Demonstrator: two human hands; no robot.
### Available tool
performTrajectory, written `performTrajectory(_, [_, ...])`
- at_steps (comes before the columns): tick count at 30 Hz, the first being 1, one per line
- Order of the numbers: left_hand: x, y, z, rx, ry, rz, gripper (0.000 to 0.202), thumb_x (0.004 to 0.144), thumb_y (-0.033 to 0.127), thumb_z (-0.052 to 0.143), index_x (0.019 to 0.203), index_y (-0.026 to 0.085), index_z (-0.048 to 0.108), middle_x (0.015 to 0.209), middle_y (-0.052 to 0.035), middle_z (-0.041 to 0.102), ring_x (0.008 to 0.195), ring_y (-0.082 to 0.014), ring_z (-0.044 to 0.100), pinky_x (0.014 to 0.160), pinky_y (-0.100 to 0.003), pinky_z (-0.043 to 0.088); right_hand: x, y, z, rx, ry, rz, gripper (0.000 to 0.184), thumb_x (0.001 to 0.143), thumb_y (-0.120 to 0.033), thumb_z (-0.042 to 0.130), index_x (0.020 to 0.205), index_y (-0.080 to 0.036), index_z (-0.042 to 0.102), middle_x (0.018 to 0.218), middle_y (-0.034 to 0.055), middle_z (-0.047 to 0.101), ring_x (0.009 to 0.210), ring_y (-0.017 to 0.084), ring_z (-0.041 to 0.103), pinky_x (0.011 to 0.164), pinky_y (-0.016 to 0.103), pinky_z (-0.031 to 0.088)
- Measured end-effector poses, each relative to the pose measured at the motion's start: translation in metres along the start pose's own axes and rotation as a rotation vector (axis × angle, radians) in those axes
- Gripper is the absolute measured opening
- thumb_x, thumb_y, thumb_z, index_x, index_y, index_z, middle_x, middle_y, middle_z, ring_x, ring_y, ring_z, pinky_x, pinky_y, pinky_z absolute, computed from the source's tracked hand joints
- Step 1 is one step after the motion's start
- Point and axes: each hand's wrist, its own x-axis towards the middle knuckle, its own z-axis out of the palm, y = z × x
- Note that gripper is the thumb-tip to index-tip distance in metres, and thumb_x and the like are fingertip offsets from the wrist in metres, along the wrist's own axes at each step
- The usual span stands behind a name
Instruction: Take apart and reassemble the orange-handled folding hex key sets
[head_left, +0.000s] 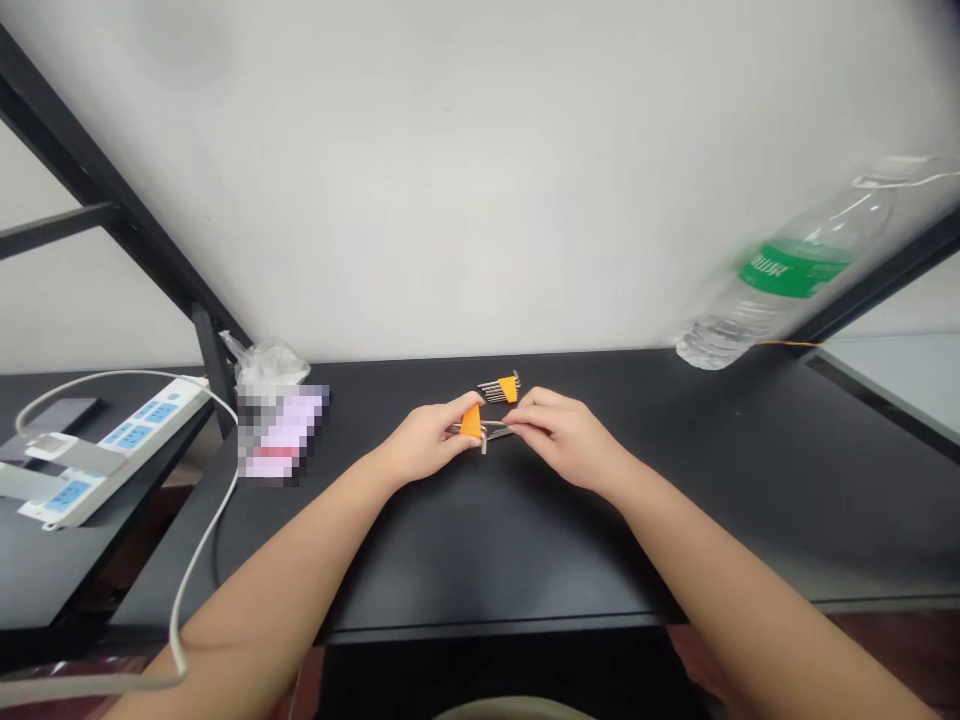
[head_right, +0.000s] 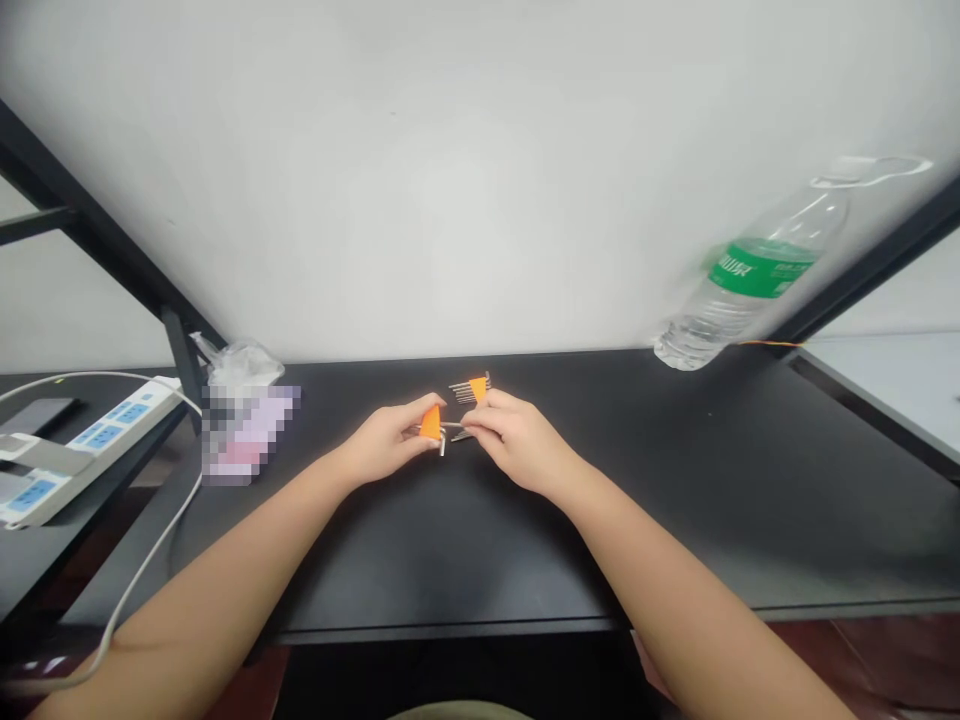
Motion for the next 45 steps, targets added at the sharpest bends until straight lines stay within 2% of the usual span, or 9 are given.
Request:
performTrajectory(7, [0.000,0.002,-0.001,-0.011,-0.010,-0.005,0.046,0.092,0.035,0.065,0.136,0.027,0.056,0.094,0.0005,0.069,0.082,-0.0155,0.065,0.085,-0.027,0.053,0.000,-0.001,-0.001,0.031,-0.001,0.058,0.021,0.102,-0.026,0.054,0.103,-0.024,0.076,0.096,0.0070,0.067,0.080,0.019,0.063,0.072,0.035,0.053])
performTrajectory(15, [-0.001,0.002,0.000,-0.021,-0.035,-0.014,0.045,0.092,0.033,0.064,0.136,0.027,0.056,0.092,0.0011,0.069,0.081,-0.0150,0.065,0.082,-0.026,0.052,0.000,-0.006,-0.003,0.054,-0.004,-0.009,0.023,0.103,-0.022,0.051,0.104,-0.024,0.074,0.097,0.0072,0.066,0.084,0.020,0.063,0.076,0.036,0.053])
performTrajectory(20, [-0.002,0.004,-0.001,-0.025,-0.042,-0.011,0.044,0.091,0.034,0.065,0.134,0.027,0.057,0.089,0.0022,0.067,0.078,-0.0141,0.063,0.081,-0.025,0.051,-0.001,-0.005,-0.005,0.037,-0.020,0.023,0.023,0.103,-0.022,0.050,0.105,-0.024,0.073,0.098,0.0077,0.065,0.084,0.020,0.063,0.076,0.036,0.053])
performTrajectory(25, [-0.002,0.010,-0.002,-0.079,-0.042,-0.021,0.043,0.090,0.030,0.066,0.132,0.027,0.057,0.092,0.0029,0.067,0.082,-0.0137,0.063,0.083,-0.024,0.050,0.000,-0.005,0.001,0.067,-0.051,0.068,0.022,0.101,-0.019,0.052,0.106,-0.023,0.073,0.100,0.0069,0.065,0.086,0.019,0.063,0.078,0.035,0.052])
performTrajectory(30, [-0.002,0.014,0.001,-0.040,-0.087,0.059,0.024,0.092,0.029,0.065,0.115,0.024,0.063,0.091,0.0029,0.066,0.079,-0.0126,0.059,0.076,-0.022,0.046,0.000,-0.004,0.016,0.344,-0.131,0.215,0.021,0.094,-0.015,0.055,0.108,-0.022,0.070,0.095,0.0041,0.064,0.073,0.015,0.063,0.069,0.031,0.054])
performTrajectory(34, [0.000,0.010,0.004,0.035,-0.033,0.136,0.027,0.090,0.036,0.071,0.112,0.023,0.065,0.091,0.0004,0.066,0.082,-0.0152,0.058,0.077,-0.025,0.044,-0.001,0.001,0.026,0.684,-0.163,0.357,0.019,0.092,-0.019,0.061,0.111,-0.020,0.064,0.087,0.0023,0.067,0.070,0.016,0.066,0.069,0.032,0.056])
performTrajectory(37, [0.001,0.007,0.006,0.053,-0.002,0.187,0.029,0.088,0.039,0.075,0.109,0.022,0.066,0.090,-0.0005,0.065,0.081,-0.0158,0.057,0.076,-0.026,0.044,0.000,0.004,0.029,0.839,-0.168,0.425,0.018,0.091,-0.025,0.067,0.107,-0.019,0.064,0.088,0.0034,0.070,0.071,0.015,0.066,0.071,0.034,0.057])
performTrajectory(41, [0.000,0.006,0.006,0.004,-0.005,0.199,0.029,0.091,0.034,0.072,0.117,0.023,0.064,0.098,-0.0010,0.068,0.087,-0.0161,0.060,0.081,-0.026,0.047,0.004,0.004,0.028,0.961,-0.135,0.501,0.023,0.086,-0.032,0.077,0.100,-0.017,0.067,0.086,0.0053,0.072,0.069,0.016,0.067,0.071,0.035,0.059])
performTrajectory(45, [-0.001,0.002,0.007,-0.014,0.022,0.185,0.043,0.092,0.032,0.070,0.132,0.024,0.060,0.106,-0.0032,0.069,0.094,-0.0174,0.063,0.086,-0.027,0.050,0.006,0.003,0.029,0.981,-0.095,0.553,0.024,0.084,-0.035,0.081,0.091,-0.015,0.069,0.081,0.0070,0.074,0.069,0.017,0.068,0.072,0.035,0.059])
